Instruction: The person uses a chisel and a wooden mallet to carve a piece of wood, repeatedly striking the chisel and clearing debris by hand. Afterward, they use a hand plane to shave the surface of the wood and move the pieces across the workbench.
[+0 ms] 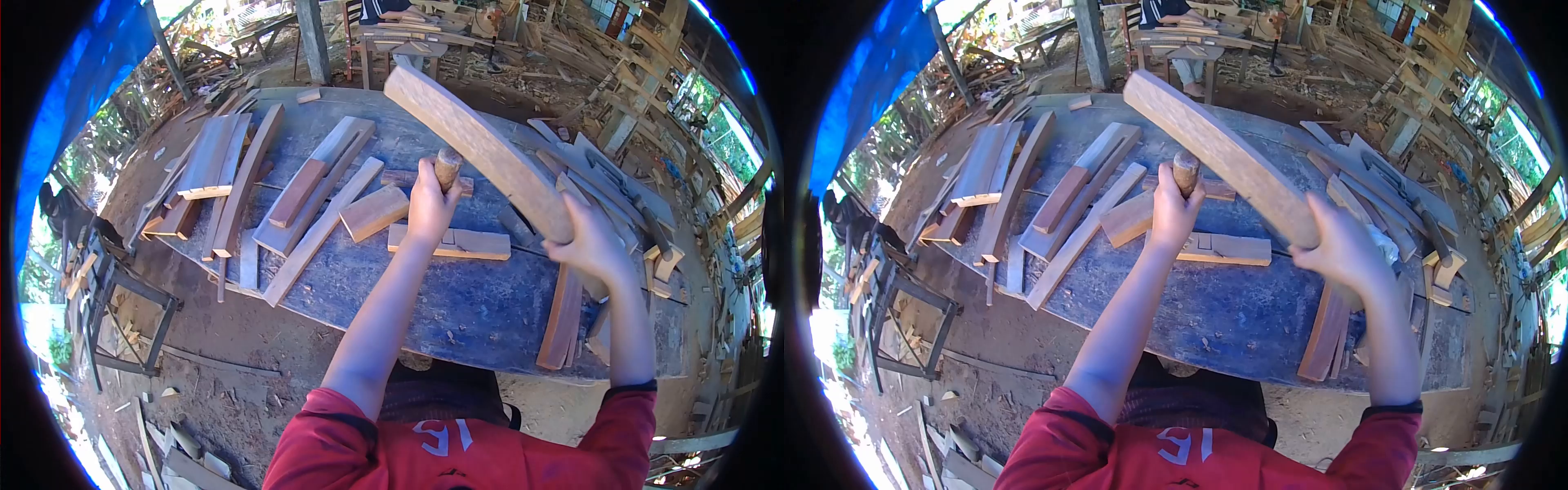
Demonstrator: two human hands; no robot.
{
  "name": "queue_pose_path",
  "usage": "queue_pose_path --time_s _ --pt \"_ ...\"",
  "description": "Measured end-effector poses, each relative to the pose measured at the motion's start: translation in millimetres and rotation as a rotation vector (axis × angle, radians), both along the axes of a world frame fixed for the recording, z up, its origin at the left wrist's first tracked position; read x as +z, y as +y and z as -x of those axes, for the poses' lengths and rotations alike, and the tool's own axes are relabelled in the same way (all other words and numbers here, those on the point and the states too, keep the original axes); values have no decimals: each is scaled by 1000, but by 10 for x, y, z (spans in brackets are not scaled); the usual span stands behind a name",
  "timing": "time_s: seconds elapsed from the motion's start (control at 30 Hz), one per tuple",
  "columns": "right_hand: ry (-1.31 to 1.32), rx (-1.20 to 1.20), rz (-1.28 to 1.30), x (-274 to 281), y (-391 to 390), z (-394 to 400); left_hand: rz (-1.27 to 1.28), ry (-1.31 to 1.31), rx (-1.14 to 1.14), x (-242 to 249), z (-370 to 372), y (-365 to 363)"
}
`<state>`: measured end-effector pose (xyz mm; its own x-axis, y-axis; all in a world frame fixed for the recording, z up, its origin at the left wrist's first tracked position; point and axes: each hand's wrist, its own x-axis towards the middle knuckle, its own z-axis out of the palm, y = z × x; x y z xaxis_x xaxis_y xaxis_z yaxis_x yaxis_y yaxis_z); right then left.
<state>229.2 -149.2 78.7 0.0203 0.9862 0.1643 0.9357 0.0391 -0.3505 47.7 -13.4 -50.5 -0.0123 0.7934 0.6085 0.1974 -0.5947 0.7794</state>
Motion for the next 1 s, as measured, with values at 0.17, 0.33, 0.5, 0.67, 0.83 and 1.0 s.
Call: queue_pose_path --time_s 0.17,0.33,0.5,0.67,0.83,1.0 --pt "250 37 -439 -49 -39 -94 61 30 -33 23 36 -6" --pt "-82 27 61 -54 -138 94 -10 -5 -19 14 23 -1" --pt "-22 8 -66 97 -191 -31 -21 33 -22 -16 4 -13" --pt "353 -55 -454 -234 -127 109 27 8 -21 9 20 -11" --pt "-53 -148 14 -74 -216 170 66 23 15 37 77 26" --pt "534 -177 -509 -205 -112 106 47 22 -2 59 46 -5"
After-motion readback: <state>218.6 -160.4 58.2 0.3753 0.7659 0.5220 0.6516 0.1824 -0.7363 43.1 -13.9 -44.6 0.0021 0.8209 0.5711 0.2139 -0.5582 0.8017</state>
